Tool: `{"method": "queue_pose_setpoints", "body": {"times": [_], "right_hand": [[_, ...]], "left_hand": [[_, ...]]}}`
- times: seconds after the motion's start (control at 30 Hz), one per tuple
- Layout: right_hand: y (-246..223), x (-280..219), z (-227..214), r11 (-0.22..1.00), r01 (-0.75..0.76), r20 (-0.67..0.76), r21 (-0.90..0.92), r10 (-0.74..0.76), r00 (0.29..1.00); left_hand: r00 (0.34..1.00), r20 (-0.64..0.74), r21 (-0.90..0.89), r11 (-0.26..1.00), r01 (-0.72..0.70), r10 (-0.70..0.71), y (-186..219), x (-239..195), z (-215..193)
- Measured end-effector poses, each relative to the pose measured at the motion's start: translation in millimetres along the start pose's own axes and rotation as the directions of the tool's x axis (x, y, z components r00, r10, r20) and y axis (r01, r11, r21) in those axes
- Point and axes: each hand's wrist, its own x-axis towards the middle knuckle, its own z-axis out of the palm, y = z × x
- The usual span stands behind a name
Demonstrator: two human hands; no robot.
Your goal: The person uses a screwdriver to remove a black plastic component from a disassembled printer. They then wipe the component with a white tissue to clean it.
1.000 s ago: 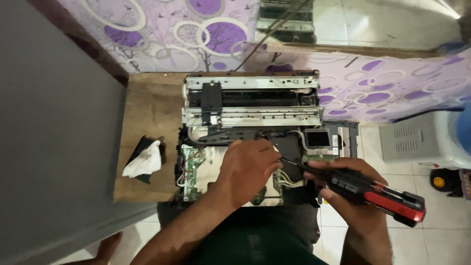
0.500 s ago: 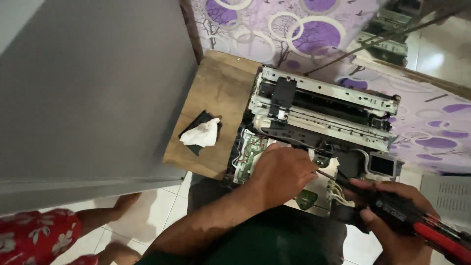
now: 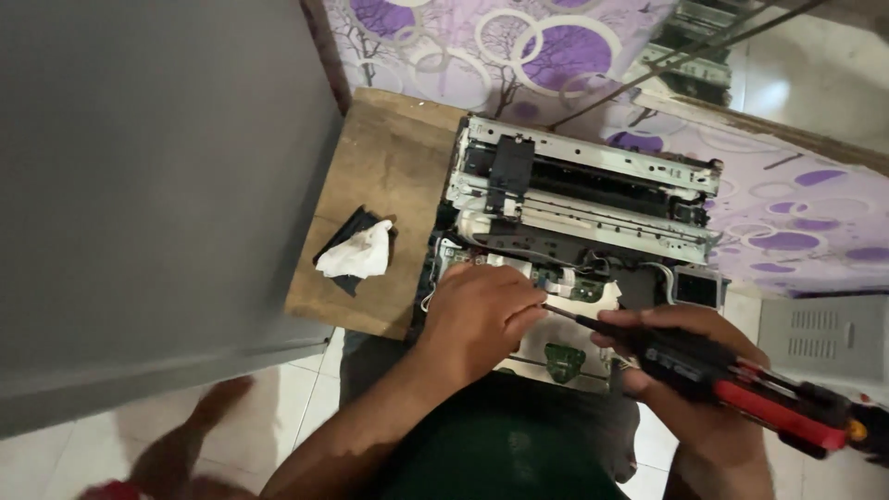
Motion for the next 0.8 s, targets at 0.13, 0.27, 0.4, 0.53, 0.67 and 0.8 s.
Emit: {"method": "queue_pose_setpoints", "body": {"times": [0.13, 0.27, 0.4, 0.53, 0.67, 0.8], "right_hand": [[11.8, 6.4, -8.6, 0.995, 0.081, 0.096, -0.064, -0.075, 0.993], [15.4, 9.7, -9.9, 0.992, 0.108, 0.142, -0.06, -0.098, 0.985], [12.2, 18.4, -5.2, 0.986, 0.078, 0.17, -0.147, -0.052, 0.984], [8.8, 38.9, 5.9, 0.94, 0.163, 0.231, -0.301, -0.094, 0.968], [-4.1, 56.0, 24.6, 0.98, 0.06, 0.285, -0.192, -0.002, 0.959], [-5.4, 69.2, 36.1, 0.94, 0.133, 0.347, -0.314, -0.016, 0.938]], "left_hand": [[1.0, 0.002, 0.002, 1.0, -0.031, 0.031, 8.1, 3.8, -16.3], [0.999, -0.027, 0.055, 0.998, -0.033, 0.035, 8.1, 2.6, -18.4], [0.999, -0.014, 0.11, 0.993, -0.033, 0.034, 9.9, 5.2, -19.5], [0.998, 0.064, 0.182, 0.983, 0.01, -0.022, 6.6, 9.9, -25.7], [0.998, 0.023, 0.137, 0.989, 0.05, -0.054, 1.6, 6.5, -43.0], [0.986, -0.161, 0.153, 0.988, -0.02, 0.045, -12.0, -1.5, -51.2]]}}
